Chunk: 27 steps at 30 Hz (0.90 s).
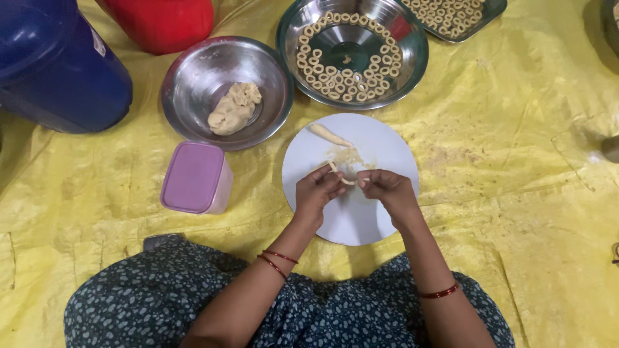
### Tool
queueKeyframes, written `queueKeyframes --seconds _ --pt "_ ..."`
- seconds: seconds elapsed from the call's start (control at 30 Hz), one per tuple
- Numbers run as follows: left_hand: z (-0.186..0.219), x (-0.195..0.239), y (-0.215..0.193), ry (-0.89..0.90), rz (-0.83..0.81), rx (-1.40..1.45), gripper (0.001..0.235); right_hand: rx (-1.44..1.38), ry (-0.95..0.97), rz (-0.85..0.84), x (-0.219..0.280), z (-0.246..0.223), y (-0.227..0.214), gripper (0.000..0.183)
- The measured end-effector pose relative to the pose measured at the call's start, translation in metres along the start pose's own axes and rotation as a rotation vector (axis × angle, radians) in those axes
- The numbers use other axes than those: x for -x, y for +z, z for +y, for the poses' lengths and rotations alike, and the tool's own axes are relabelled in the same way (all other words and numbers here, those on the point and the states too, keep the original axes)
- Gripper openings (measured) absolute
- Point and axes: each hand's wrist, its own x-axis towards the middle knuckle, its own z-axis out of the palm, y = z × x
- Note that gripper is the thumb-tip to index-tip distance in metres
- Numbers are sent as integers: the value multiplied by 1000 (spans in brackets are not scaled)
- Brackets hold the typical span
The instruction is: The person sits on a yellow tarp and shapes dough into small rings by hand. They roll a piece of dough into a thin rope on a white plate, then join the ends to form a ring and place it into a metal bowl.
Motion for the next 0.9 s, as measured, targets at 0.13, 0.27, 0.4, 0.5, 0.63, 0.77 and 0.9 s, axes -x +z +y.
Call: queueKeyframes --seconds 0.13,0.27,0.4,0.5,0.63,0.77,0.9 --pt "4 0 0 59 -81 -122 47 -244 165 56 -4 16 -1 27" --pt "6 0 1 85 -80 -281 46 -340 302 68 -5 16 3 36" --pt "7 -3 -3 110 -117 -316 43 -147 216 95 -4 15 9 37" --pt "6 -8 -7 -8 -75 -306 38 68 113 127 -2 16 16 27" --pt "0 -12 -11 -30 -88 -336 36 239 26 119 1 15 24 23" --pt "-3 -15 -15 -29 -115 -370 34 499 -26 128 5 5 28 23" --pt "-3 -17 -17 28 -137 -404 32 645 -23 153 9 -2 33 20"
